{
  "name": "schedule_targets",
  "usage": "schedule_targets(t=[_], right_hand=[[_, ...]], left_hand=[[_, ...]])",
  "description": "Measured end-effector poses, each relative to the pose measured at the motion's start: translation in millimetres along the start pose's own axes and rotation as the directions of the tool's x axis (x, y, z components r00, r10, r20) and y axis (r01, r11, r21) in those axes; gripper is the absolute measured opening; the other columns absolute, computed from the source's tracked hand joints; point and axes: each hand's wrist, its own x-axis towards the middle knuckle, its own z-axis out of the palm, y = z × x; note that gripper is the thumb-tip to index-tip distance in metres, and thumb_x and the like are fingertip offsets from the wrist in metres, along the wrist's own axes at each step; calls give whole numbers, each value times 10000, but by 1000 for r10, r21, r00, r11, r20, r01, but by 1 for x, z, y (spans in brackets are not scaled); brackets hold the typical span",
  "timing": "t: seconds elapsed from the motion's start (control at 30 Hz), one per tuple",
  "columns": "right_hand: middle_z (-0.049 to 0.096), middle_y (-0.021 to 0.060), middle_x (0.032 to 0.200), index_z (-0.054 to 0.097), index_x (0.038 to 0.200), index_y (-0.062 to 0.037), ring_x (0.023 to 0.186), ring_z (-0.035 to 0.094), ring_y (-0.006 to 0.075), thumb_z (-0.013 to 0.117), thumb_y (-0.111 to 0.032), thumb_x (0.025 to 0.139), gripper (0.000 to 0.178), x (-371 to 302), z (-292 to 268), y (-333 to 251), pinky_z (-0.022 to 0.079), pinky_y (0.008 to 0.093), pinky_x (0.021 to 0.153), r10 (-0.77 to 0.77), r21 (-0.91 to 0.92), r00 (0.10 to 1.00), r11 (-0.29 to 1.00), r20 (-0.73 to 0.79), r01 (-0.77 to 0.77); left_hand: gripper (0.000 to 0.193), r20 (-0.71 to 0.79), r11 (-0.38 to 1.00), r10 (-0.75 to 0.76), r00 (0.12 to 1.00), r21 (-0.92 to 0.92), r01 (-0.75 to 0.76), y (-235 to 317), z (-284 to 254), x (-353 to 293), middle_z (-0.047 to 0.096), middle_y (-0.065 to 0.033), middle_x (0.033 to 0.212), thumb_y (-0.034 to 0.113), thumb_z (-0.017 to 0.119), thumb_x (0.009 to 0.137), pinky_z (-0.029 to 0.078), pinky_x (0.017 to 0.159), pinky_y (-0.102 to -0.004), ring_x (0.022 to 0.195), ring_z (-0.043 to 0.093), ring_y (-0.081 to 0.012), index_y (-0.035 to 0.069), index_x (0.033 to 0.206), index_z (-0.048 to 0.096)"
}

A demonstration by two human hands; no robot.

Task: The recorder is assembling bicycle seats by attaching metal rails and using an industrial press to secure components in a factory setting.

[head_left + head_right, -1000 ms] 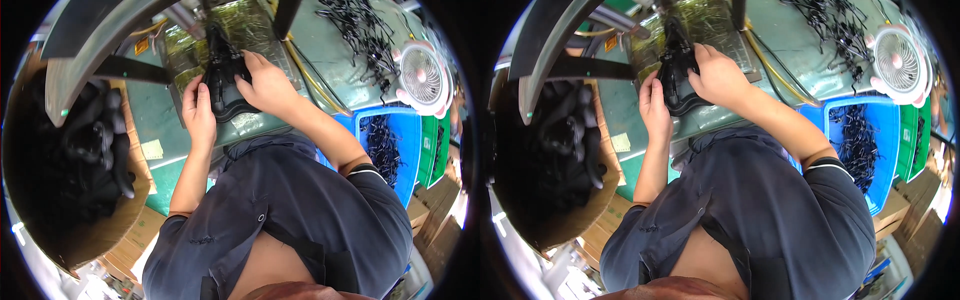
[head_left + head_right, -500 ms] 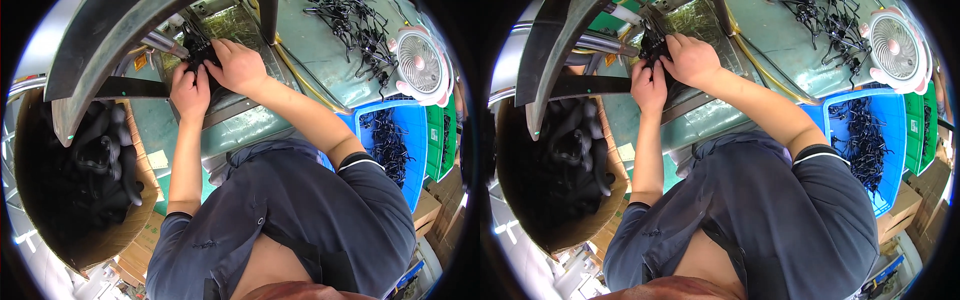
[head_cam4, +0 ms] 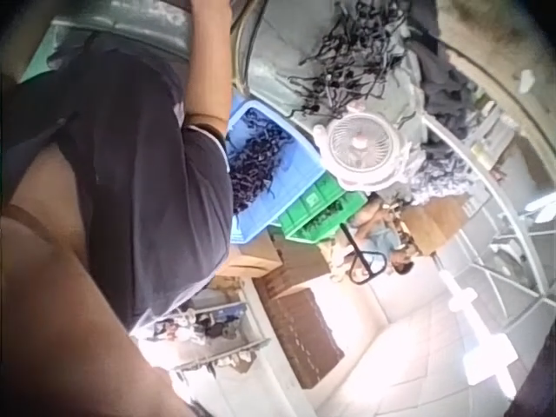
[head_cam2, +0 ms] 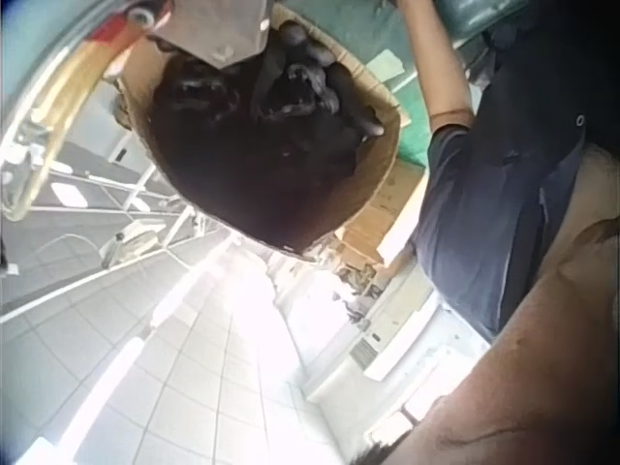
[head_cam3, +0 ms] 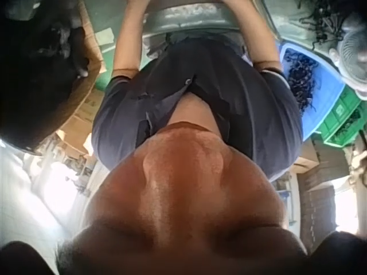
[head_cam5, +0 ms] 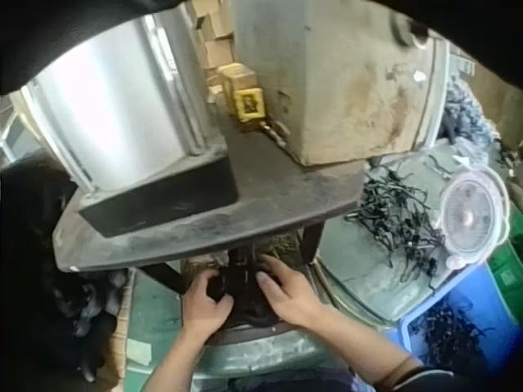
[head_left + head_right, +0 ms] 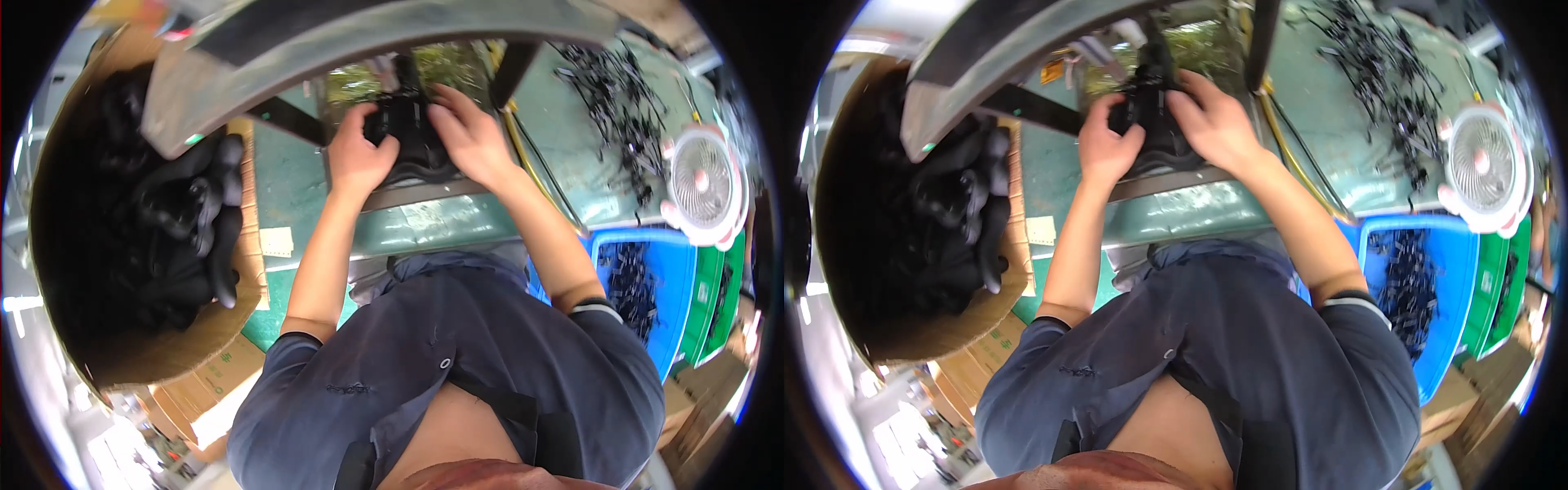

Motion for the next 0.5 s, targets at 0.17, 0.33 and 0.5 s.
schedule_targets(t=[0.17,0.33,0.5], right_hand=[[634,184,1465,553,1505,-20,1345,630,336,638,-95,905,610,-33,-44,-17,481,442,1144,-595,-574,795,612,119,544],[670,124,1366,593,1420,-14,1255,634,238,681,-154,1004,447,-69,-86,130,485,418,1115,240,903,969,399,63,-158],[683,118,896,604,1212,13,726,679,218,773,-95,951,330,-76,-95,50,582,362,721,-105,160,838,962,-536,223]], left_hand=[[486,470,774,-105,876,-515,369,0,-32,-19,763,-109,1185,134,792,778,554,986,-359,1079,715,-209,29,1243,699],[413,705,418,231,670,-694,586,59,-53,-26,748,-134,1213,215,761,1030,612,913,-333,1067,721,-167,0,1354,622],[323,520,672,131,844,-672,310,-30,-129,-12,781,-155,1134,150,721,1031,628,872,-342,1003,765,-207,-21,1298,661]])
